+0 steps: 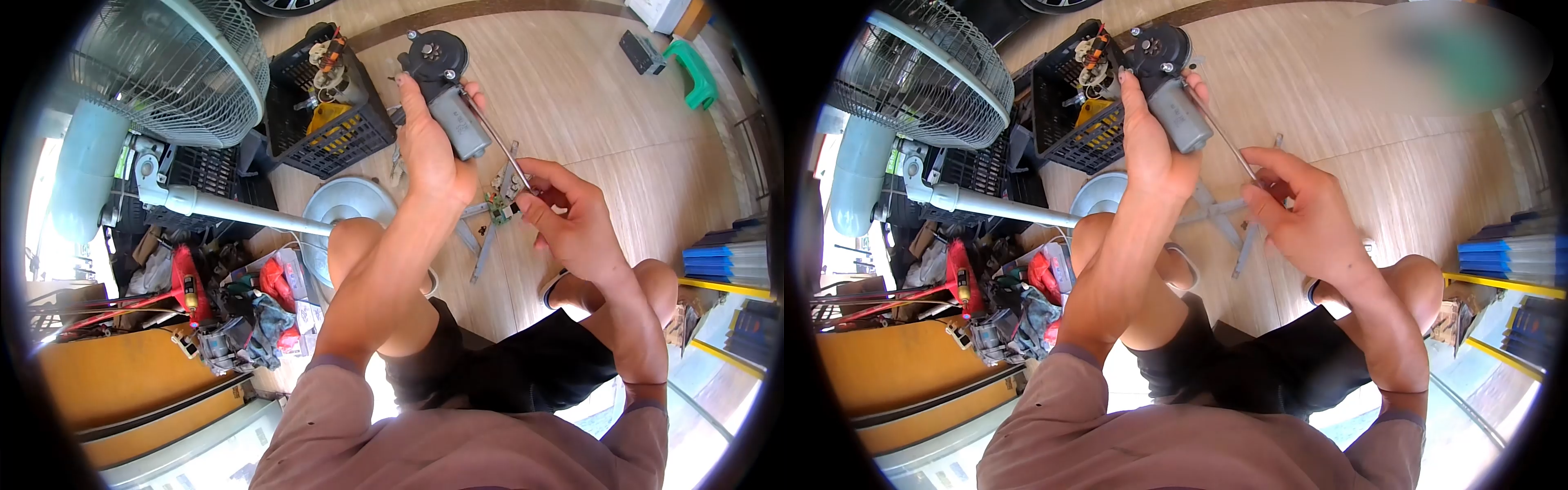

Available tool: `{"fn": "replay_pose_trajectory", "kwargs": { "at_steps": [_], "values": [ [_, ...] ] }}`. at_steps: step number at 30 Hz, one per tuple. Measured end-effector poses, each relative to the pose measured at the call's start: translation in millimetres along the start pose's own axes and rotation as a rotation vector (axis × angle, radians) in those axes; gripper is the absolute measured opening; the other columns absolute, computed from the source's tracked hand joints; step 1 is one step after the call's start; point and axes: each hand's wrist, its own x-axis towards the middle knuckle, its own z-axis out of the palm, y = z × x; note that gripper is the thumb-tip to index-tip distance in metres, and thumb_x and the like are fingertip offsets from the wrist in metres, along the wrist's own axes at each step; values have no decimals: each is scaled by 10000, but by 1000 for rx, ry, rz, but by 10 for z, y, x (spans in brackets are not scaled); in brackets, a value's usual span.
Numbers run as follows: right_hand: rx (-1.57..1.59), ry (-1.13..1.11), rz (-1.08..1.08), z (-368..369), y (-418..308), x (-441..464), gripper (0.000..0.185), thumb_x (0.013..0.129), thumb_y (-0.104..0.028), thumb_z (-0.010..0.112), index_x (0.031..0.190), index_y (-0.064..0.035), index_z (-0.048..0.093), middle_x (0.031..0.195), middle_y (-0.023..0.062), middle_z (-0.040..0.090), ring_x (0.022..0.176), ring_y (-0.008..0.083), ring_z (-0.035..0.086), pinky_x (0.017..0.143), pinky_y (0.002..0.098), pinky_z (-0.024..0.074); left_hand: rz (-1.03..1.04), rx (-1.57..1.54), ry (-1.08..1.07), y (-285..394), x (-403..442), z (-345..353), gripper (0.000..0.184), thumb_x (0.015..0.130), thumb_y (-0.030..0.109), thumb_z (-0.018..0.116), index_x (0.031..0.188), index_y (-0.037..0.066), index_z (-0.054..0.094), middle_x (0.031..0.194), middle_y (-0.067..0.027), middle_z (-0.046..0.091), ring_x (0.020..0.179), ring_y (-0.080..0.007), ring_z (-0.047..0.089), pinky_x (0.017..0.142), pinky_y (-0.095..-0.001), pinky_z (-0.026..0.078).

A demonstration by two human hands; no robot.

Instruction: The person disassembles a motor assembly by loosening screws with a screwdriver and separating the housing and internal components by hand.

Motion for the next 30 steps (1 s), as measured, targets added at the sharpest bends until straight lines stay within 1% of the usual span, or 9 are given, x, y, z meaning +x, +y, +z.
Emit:
{"fn": "replay_pose_trajectory", "kwargs": {
  "at_steps": [2, 5, 8, 11, 14, 17, 20, 26, 30],
  "values": [
    [-374, 90, -233, 2, 55, 25, 309, 889, -57, 668, 1191, -10, 619, 887, 104, 631, 710, 172, 612, 602, 317, 491, 4, 27, -7, -15, -3, -11, 491, 1046, 490, 390, 1131, 45, 580, 960, -81, 618, 890, -189, 600, 863, -337, 533],
    [-459, 97, -168, -22, 5, 26, 310, 867, -68, 689, 1161, 0, 617, 866, 126, 619, 693, 201, 599, 630, 352, 483, -1, 66, 1, -41, -42, -2, 494, 1044, 495, 393, 1127, 47, 586, 965, -79, 621, 888, -192, 601, 869, -339, 530],
    [-260, 39, -170, -38, 111, 39, 246, 937, -131, 640, 1152, -11, 628, 854, 93, 628, 668, 161, 576, 598, 316, 480, -23, 90, 10, -65, -93, 31, 496, 1044, 497, 392, 1123, 49, 591, 965, -76, 626, 887, -193, 604, 868, -338, 527],
    [102, -60, 185, -73, -33, 36, 234, 1008, -193, 555, 1117, -3, 636, 834, 56, 632, 663, 119, 570, 580, 273, 481, -63, 96, 17, -108, -113, 18, 504, 1043, 504, 389, 1122, 49, 593, 952, -77, 636, 876, -194, 609, 839, -334, 521],
    [159, -130, 268, -155, -23, 60, 283, 1044, -228, 494, 1068, 15, 637, 818, 34, 631, 672, 88, 572, 578, 237, 483, -116, 150, 2, -170, -174, -4, 514, 1042, 511, 386, 1120, 48, 596, 932, -83, 644, 857, -196, 615, 805, -331, 514],
    [144, -169, 278, -143, 5, 51, 258, 1032, -196, 510, 1021, 29, 634, 794, 49, 633, 679, 100, 584, 582, 254, 488, -164, 185, 21, -236, -271, -6, 528, 1038, 520, 391, 1101, 44, 611, 918, -90, 654, 827, -198, 622, 790, -335, 511],
    [104, -172, 225, -127, 113, 53, 231, 1015, -165, 531, 967, 31, 642, 767, 54, 639, 669, 103, 587, 588, 269, 488, -176, 215, 15, -240, -304, -54, 541, 1029, 534, 406, 1087, 41, 621, 906, -91, 662, 825, -197, 627, 789, -339, 511],
    [-146, -41, 175, -140, 120, 83, 200, 927, -148, 665, 851, 34, 630, 657, 61, 634, 586, 106, 568, 535, 297, 459, -119, 245, 0, -235, -340, -84, 558, 1016, 558, 422, 1077, 43, 629, 902, -88, 671, 821, -192, 622, 811, -330, 499],
    [-175, -45, 171, -124, 104, 84, 207, 903, -144, 696, 825, 27, 611, 639, 64, 623, 555, 109, 556, 497, 299, 439, -126, 247, 1, -231, -350, -90, 560, 1014, 564, 422, 1079, 48, 629, 897, -80, 670, 820, -191, 619, 811, -328, 493]
  ]
}}
